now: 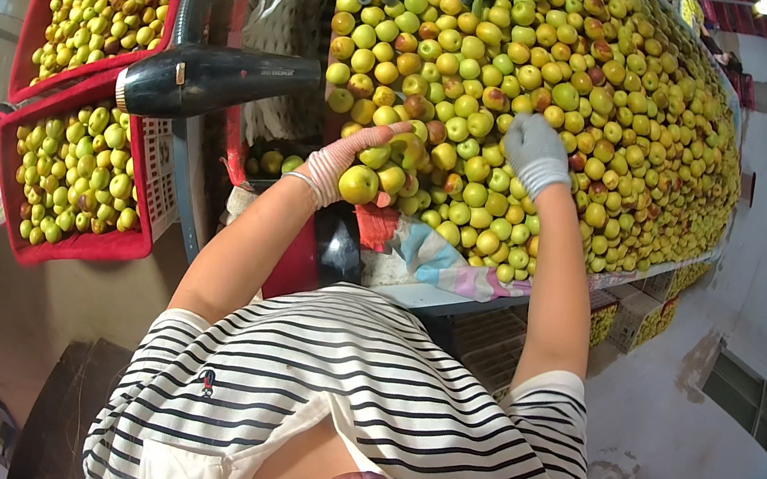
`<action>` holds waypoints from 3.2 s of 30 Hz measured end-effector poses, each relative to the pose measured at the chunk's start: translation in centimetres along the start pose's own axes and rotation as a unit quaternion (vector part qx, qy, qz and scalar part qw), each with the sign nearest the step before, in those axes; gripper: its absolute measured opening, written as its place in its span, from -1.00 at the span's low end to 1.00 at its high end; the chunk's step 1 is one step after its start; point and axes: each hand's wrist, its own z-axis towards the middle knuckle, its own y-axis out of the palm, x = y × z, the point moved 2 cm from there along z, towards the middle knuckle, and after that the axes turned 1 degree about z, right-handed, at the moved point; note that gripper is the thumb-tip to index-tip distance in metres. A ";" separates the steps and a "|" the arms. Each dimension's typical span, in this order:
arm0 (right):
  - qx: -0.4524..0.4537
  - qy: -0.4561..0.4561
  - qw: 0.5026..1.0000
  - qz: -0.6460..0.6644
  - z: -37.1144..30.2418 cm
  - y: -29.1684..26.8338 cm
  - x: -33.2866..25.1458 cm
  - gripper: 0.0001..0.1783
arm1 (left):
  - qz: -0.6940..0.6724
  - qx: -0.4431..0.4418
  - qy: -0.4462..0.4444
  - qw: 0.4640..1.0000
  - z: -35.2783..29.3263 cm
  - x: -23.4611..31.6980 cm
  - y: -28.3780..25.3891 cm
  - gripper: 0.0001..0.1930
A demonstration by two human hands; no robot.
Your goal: The person sorts green citrus fruits by hand from a large pile on a table into red plastic crates. They repeatedly pick up fruits, inspect them, and place them into the crates while wearing gloves.
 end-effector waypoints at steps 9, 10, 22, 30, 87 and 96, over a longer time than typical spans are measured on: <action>-0.092 -0.040 0.956 -0.276 -3.2 8.5 -0.4 -0.37 | 0.036 -0.004 0.009 0.999 -0.2 0.0 0.4 -0.19; -0.094 -0.045 0.952 -0.289 -3.1 8.6 -0.6 -0.36 | 0.040 -0.002 0.011 0.999 -0.2 0.1 0.5 -0.20; -0.087 -0.050 0.988 -0.114 -2.2 6.7 -2.3 -0.51 | 0.035 -0.002 0.000 0.999 0.0 -0.2 0.0 -0.26; 0.027 -0.202 0.949 -0.239 0.0 6.3 -7.5 -0.67 | 0.043 0.012 -0.004 0.999 -0.2 -0.1 0.2 -0.32; 0.109 -0.374 0.921 -0.027 4.1 10.6 -12.3 -0.49 | 0.660 0.255 0.326 0.627 -14.6 -0.7 2.2 -0.82; 0.203 -0.278 0.932 -0.109 7.8 10.8 -5.4 -0.43 | 0.917 0.016 0.148 0.369 1.5 -1.3 1.0 -0.79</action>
